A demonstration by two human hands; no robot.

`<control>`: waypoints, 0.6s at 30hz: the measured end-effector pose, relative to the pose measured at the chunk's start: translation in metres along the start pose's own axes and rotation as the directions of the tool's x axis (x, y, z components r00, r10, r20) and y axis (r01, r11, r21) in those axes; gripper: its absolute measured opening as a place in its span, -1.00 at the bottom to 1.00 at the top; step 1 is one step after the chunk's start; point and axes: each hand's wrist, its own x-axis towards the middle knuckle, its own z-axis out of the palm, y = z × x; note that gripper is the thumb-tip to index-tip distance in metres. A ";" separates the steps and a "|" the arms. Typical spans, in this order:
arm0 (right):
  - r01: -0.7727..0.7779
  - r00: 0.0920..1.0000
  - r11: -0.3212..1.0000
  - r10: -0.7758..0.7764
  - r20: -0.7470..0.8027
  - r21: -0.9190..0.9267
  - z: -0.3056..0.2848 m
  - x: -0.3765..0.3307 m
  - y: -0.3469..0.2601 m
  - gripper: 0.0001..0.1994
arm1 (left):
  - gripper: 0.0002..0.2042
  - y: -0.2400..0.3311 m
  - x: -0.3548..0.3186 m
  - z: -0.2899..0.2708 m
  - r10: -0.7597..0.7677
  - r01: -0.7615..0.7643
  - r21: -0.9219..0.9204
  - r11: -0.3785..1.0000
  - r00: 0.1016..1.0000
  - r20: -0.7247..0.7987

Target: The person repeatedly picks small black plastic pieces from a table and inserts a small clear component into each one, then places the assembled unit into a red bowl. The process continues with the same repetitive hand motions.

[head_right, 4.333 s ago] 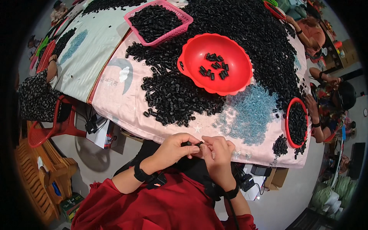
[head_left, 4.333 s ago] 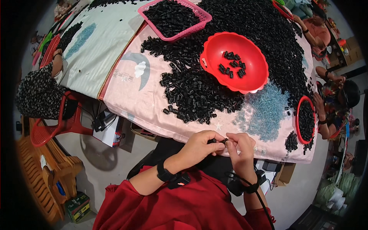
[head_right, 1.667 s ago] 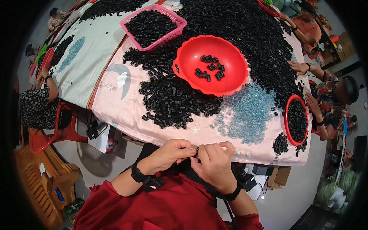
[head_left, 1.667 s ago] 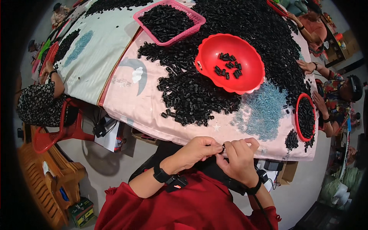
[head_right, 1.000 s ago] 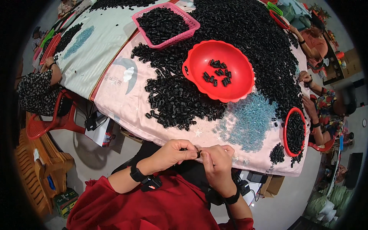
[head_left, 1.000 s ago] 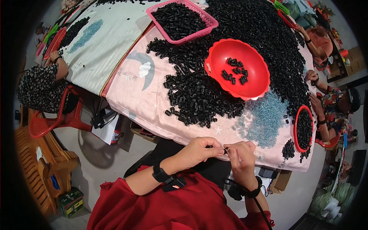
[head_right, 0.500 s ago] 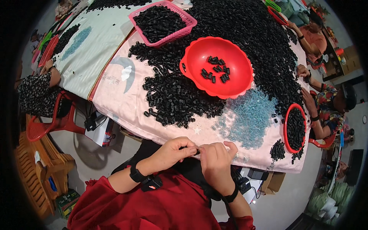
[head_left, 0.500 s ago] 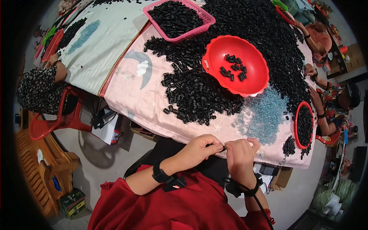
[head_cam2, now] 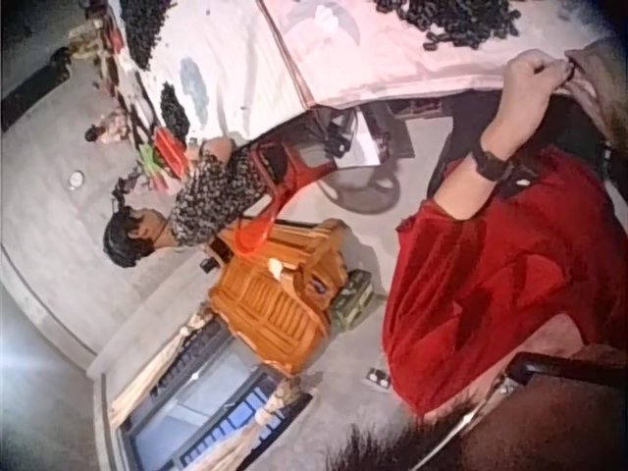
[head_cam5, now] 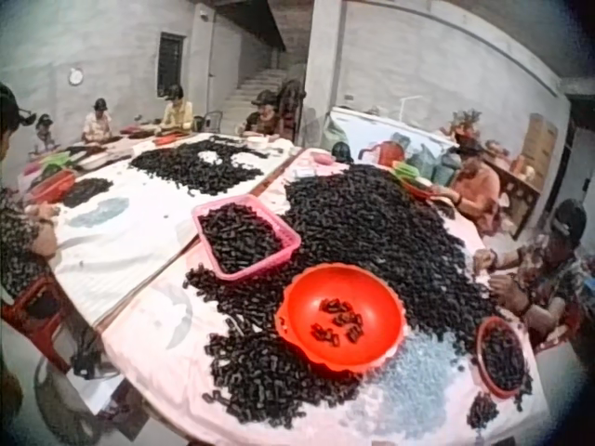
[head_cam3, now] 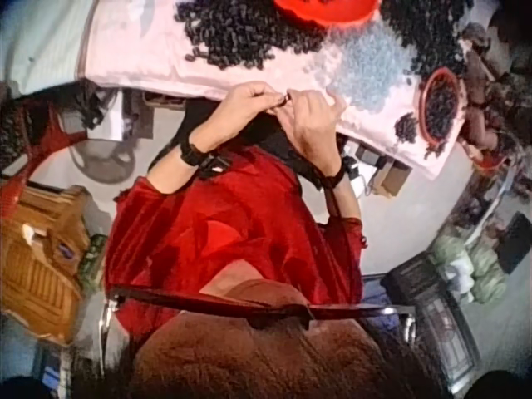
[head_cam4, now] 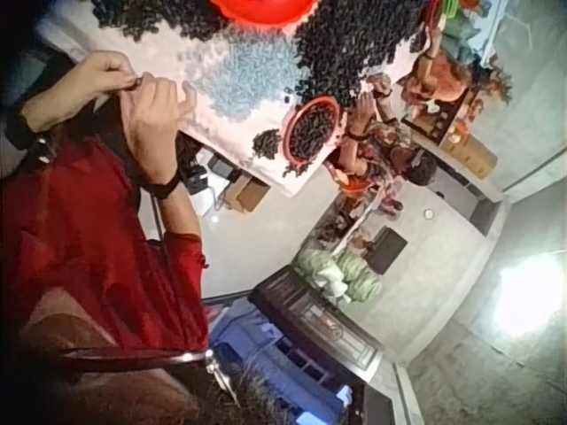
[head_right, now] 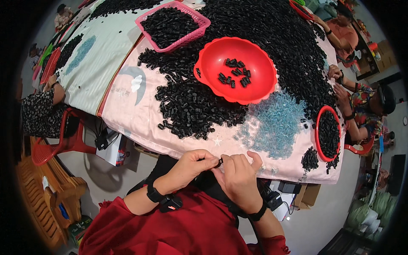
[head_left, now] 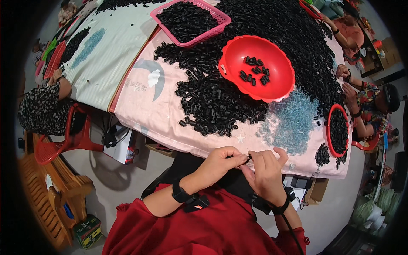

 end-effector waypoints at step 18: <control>-0.247 0.969 0.846 0.226 0.101 0.472 -0.007 -0.004 0.008 -0.86 | -0.81 0.004 -0.001 -0.002 0.027 -0.028 0.011 1.000 0.998 0.062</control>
